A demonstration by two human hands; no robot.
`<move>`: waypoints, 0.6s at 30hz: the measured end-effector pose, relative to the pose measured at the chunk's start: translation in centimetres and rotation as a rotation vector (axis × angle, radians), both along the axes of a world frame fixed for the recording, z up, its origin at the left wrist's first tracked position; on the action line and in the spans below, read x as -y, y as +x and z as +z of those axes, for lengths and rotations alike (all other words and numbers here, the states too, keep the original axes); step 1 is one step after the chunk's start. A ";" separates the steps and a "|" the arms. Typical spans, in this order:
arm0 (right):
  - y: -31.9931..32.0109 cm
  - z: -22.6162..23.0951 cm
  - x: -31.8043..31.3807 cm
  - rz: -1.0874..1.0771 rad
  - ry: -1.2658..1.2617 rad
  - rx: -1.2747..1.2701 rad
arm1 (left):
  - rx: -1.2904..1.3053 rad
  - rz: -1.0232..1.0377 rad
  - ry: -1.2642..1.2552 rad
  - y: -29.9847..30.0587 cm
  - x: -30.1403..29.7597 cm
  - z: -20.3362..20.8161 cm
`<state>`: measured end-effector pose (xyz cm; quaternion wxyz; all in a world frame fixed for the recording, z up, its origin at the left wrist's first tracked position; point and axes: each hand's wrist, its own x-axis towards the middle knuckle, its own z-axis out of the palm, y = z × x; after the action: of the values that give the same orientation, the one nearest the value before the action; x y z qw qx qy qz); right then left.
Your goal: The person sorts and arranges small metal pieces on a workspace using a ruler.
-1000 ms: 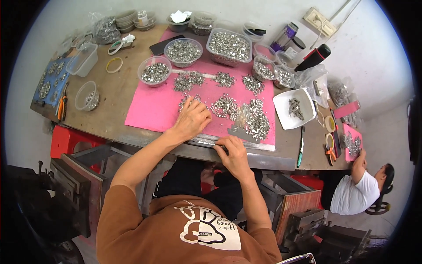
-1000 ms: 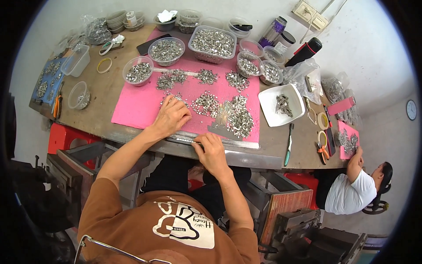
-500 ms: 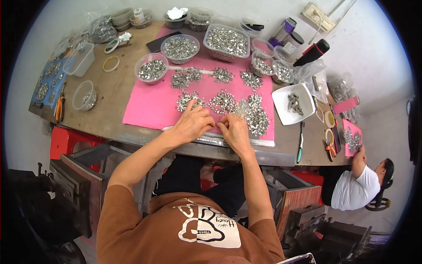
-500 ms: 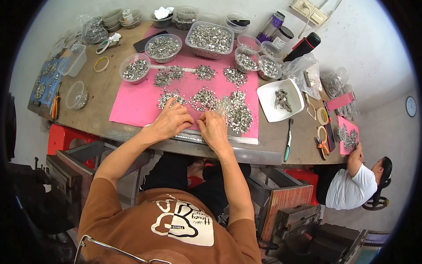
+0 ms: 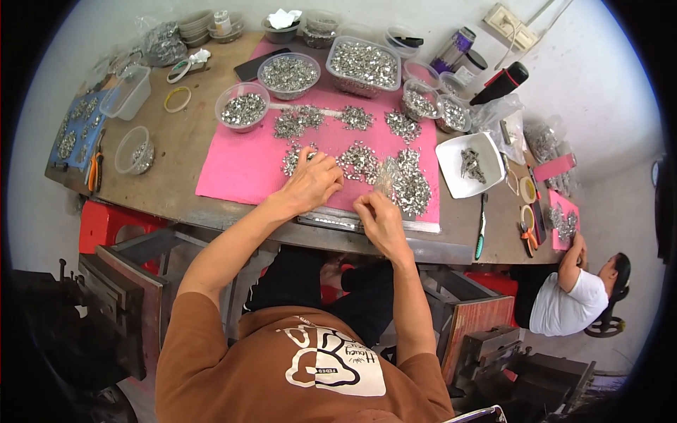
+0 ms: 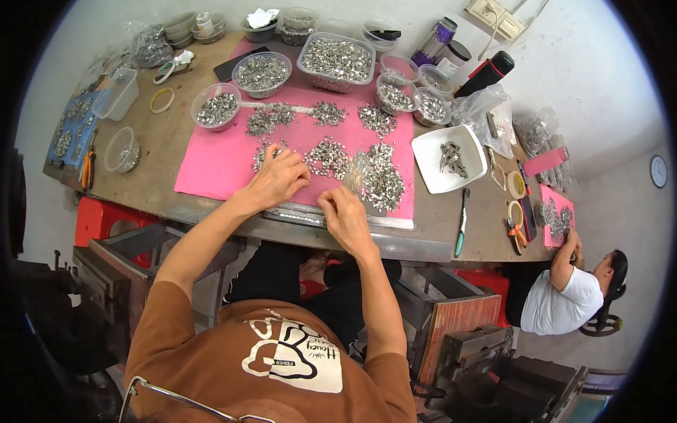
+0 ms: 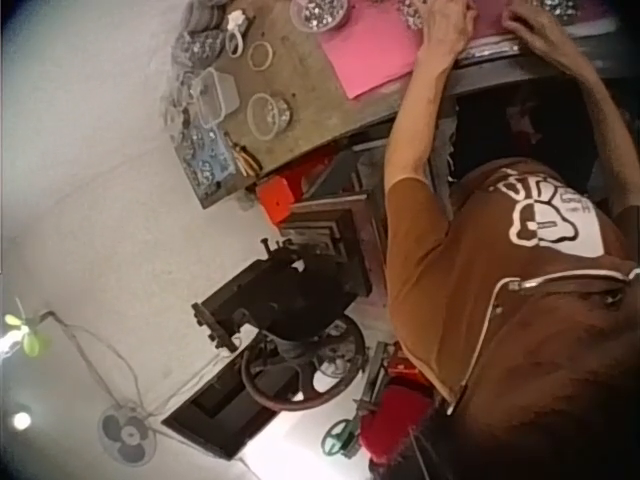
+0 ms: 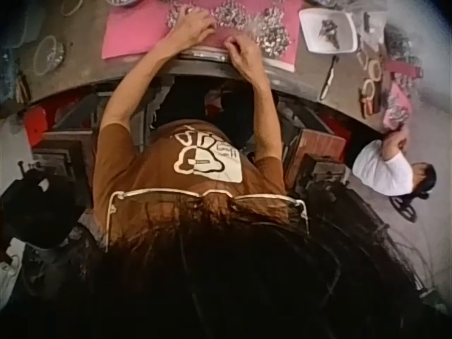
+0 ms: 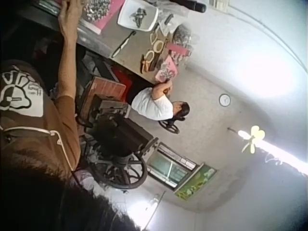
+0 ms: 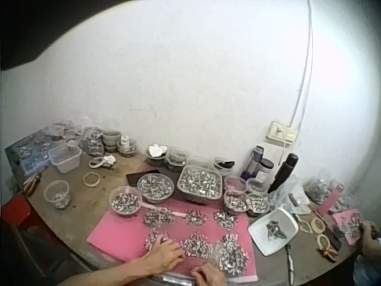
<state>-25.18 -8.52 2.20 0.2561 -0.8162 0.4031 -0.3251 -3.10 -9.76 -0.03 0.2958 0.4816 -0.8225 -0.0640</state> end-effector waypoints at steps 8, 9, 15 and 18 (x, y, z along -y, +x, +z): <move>-0.3 0.0 -2.7 0.078 -0.085 0.052 | -0.006 0.016 -0.081 -0.3 -0.2 -0.5; -0.3 -0.1 -2.8 0.068 -0.104 0.028 | -0.006 0.017 -0.081 -0.3 -0.2 -0.6; 0.3 -0.1 -3.5 0.037 -0.226 -0.051 | -0.045 -0.017 -0.092 -0.4 -0.5 -1.2; 0.9 -0.6 -3.9 0.021 -0.304 -0.065 | -0.091 0.014 -0.114 -0.3 -1.3 -0.7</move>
<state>-24.31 -4.65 1.57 0.1200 -0.8599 0.3487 -0.3529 -3.41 -8.46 -0.71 0.3602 0.4664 -0.8071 -0.0367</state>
